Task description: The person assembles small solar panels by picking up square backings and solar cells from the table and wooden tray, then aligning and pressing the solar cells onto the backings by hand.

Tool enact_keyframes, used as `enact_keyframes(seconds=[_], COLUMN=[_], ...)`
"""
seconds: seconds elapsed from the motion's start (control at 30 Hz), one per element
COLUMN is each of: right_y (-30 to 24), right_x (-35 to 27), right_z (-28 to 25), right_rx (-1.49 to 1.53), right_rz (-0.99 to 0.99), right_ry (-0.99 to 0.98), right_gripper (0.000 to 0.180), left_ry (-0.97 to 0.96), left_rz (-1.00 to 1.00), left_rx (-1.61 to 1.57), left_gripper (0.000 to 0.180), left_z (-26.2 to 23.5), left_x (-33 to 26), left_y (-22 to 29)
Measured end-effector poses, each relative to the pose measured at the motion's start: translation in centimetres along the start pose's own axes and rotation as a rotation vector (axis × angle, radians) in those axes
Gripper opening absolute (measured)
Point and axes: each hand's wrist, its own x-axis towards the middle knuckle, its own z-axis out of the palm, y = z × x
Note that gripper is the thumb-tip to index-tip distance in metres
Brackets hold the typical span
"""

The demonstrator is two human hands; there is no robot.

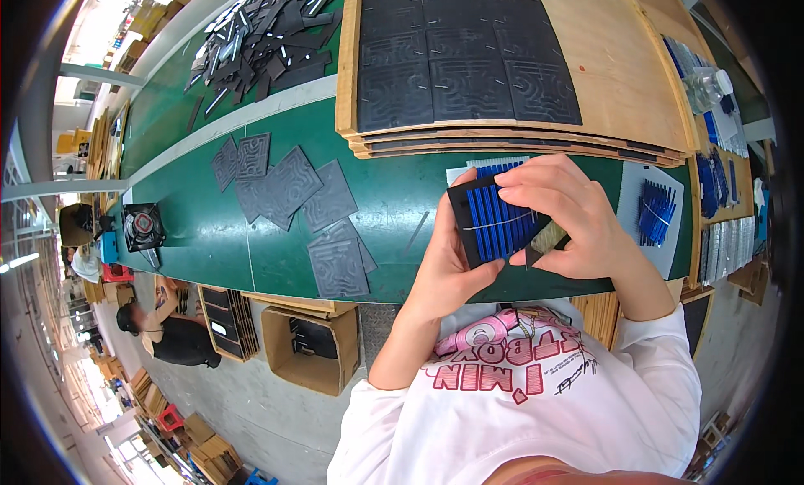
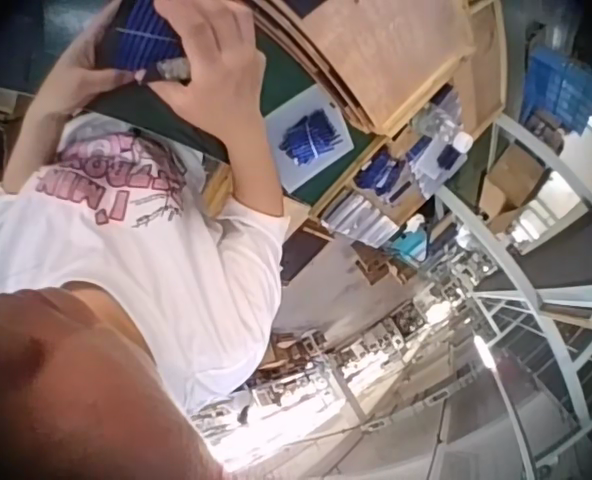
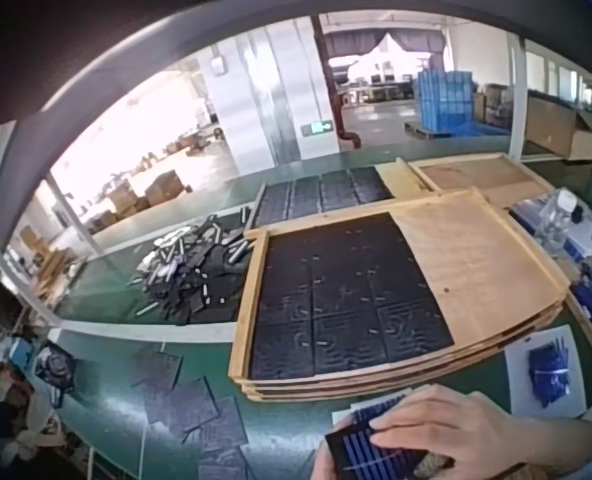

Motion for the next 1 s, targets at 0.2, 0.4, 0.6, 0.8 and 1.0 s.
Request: enact_keyframes(seconds=[0.2,0.4,0.6,0.8,1.0], right_y=[0.3,0.9,1.1,1.1,1.2], right_x=[0.0,-0.3,-0.2,-0.4,-0.4], right_z=[0.0,0.2,0.4,0.3,0.3], right_rx=[0.015,0.081,0.115,0.105,0.115], right_rz=[0.003,-0.028,-0.066,-0.054,-0.055], right_ry=[0.017,0.008,0.042,0.043,0.043], right_gripper=[0.077,0.065,0.065,0.066,0.066], left_ry=[0.036,0.011,-0.012,0.075,0.076], left_rz=[-0.029,-0.059,-0.051,-0.074,-0.057], left_rx=[0.008,-0.044,-0.045,-0.096,-0.085], left_gripper=[0.108,0.107,0.106,0.107,0.108], left_z=[0.6,0.9,1.0,1.7,1.8], left_x=[0.0,0.0,0.0,0.0,0.0], left_y=[0.1,0.1,0.0,0.4,0.4])
